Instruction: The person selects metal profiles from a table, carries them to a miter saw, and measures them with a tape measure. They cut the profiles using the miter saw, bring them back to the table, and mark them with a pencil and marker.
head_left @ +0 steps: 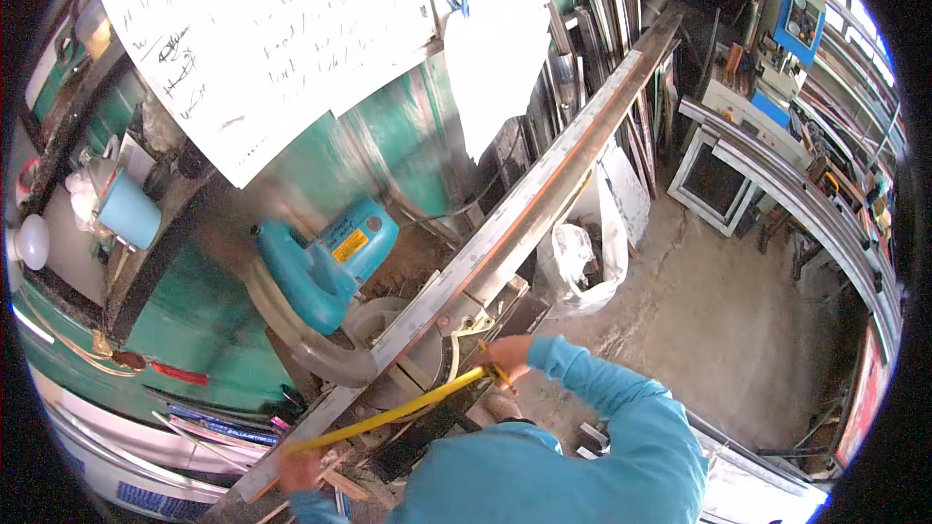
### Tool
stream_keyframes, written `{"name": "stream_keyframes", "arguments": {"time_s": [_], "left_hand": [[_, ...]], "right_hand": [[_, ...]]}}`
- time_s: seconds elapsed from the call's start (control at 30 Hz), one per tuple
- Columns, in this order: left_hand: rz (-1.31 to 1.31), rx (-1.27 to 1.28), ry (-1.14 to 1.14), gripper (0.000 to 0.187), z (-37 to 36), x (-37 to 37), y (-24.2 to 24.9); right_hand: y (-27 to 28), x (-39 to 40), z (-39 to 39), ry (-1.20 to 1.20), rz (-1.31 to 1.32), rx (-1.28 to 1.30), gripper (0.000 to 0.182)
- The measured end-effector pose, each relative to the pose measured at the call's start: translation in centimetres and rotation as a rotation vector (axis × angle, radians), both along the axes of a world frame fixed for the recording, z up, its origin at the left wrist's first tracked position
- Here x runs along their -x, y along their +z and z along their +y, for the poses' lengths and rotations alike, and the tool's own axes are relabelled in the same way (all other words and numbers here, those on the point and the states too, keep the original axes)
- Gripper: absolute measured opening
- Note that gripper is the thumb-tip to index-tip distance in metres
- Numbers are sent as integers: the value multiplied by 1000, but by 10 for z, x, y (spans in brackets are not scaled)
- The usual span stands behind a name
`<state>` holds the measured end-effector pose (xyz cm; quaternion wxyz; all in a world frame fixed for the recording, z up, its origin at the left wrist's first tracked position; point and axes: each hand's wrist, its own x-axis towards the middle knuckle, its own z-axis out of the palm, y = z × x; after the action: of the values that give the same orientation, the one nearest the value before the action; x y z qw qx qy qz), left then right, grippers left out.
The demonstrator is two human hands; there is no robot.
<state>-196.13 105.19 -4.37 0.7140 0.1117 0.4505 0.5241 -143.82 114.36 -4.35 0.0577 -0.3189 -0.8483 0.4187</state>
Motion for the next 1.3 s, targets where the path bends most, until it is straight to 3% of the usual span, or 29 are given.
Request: {"name": "stream_keyframes", "arguments": {"time_s": [0.07,0.13,0.23,0.3,0.37,0.43,0.47,0.5,0.53,0.63,0.77,0.8,0.83,0.87,0.9,0.93,0.97,1.0,1.07,1.17,1.2,1.27,1.3], "left_hand": [[75,30,113,37,-29,158,-31],[152,60,237,38,-63,215,-46],[279,97,415,39,-78,171,-71],[366,129,529,40,-76,98,-57],[451,158,642,41,-78,88,-55],[-121,-396,-154,46,-71,125,-128],[-119,-394,-152,46,-74,110,-131],[93,-223,111,49,-76,71,-132],[303,-48,374,52,-69,20,-104],[328,100,357,54,-44,-59,-23],[480,195,562,52,-29,-50,-30],[455,196,467,50,-24,-19,-52],[421,201,400,49,-29,6,-78],[149,70,568,46,-37,16,-96],[131,-388,64,46,-36,72,-157],[463,241,487,48,-28,30,-121],[563,290,478,49,-33,33,-96],[463,-45,441,44,-35,45,-157],[546,-9,698,39,-13,39,-182],[794,-43,778,32,27,29,-190],[915,123,909,36,12,-26,-49],[1010,89,898,37,22,-8,-100],[1122,38,863,38,21,-11,-97]], "right_hand": [[2,-18,15,23,-104,-104,65],[18,-24,25,32,-126,-142,64],[15,-7,39,31,-183,-159,63],[7,9,46,39,-80,-301,62],[14,31,48,24,-81,-254,52],[14,51,47,3,-175,-343,42],[28,58,46,6,-147,-346,41],[26,65,47,9,-145,-345,41],[21,72,47,7,-166,-361,42],[17,84,51,30,-220,-365,47],[32,81,51,-4,-129,-458,50],[40,77,51,-66,-50,-551,50],[41,73,57,-88,-118,-431,54],[39,70,64,-78,-182,-314,60],[28,61,72,-30,-191,-491,47],[65,60,71,-39,-469,-368,43],[51,47,82,15,-282,-476,37],[53,35,87,41,-120,-524,40],[90,40,85,-9,-239,-505,58],[63,25,107,-13,-150,-509,59],[57,22,109,-27,-176,-479,58],[53,26,111,-29,-122,-504,49],[47,21,114,-13,-113,-515,49]]}}
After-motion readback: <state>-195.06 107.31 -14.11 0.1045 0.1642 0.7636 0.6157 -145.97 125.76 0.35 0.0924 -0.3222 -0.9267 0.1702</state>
